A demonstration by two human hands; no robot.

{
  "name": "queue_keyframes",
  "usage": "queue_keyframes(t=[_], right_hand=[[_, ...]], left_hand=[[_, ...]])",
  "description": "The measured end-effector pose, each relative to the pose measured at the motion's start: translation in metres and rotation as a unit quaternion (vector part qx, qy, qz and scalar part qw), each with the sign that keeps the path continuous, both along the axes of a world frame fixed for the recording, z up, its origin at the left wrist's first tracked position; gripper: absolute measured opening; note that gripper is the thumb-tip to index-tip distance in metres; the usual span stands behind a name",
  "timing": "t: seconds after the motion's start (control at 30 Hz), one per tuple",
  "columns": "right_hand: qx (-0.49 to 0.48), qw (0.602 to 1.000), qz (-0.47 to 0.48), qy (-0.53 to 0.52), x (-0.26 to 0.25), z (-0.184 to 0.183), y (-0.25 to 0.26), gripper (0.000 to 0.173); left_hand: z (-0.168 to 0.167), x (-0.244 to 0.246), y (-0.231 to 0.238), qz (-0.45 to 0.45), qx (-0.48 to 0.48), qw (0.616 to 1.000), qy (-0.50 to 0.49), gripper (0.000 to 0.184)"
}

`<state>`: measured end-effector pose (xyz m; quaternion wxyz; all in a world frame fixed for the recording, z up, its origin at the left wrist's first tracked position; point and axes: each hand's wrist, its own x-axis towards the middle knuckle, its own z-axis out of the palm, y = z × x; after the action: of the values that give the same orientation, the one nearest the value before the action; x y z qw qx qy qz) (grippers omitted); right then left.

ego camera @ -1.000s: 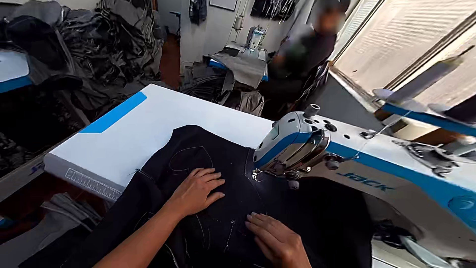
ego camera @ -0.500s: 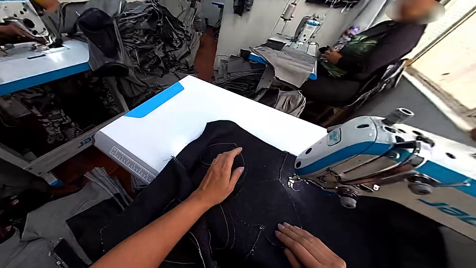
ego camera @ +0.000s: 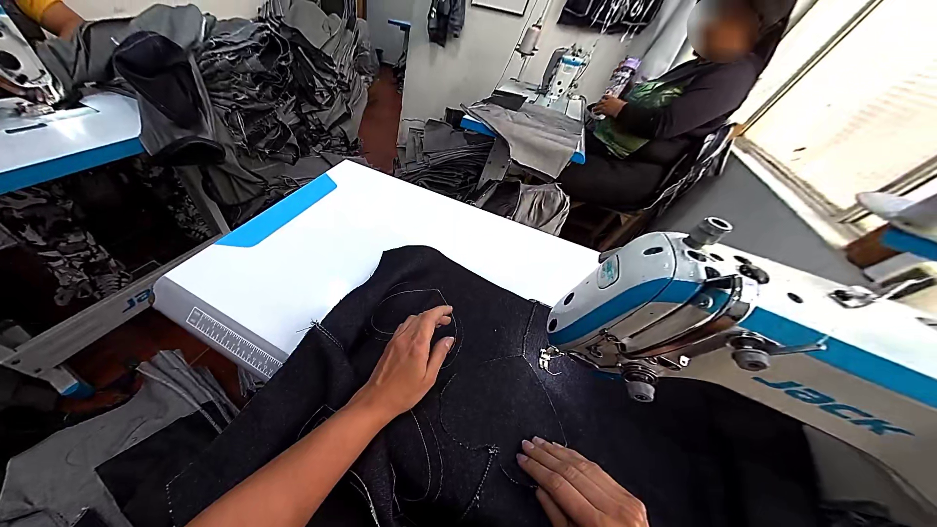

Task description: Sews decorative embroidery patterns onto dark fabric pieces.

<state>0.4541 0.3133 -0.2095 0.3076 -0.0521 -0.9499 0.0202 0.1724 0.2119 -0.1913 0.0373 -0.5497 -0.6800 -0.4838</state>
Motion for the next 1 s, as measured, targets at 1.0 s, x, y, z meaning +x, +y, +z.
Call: queue_keyframes(t=[1.0], right_hand=[[0.009, 1.000, 0.001, 0.022, 0.007, -0.006, -0.010, 0.023]], left_hand=[[0.018, 0.065, 0.018, -0.275, -0.348, 0.883, 0.154, 0.058]])
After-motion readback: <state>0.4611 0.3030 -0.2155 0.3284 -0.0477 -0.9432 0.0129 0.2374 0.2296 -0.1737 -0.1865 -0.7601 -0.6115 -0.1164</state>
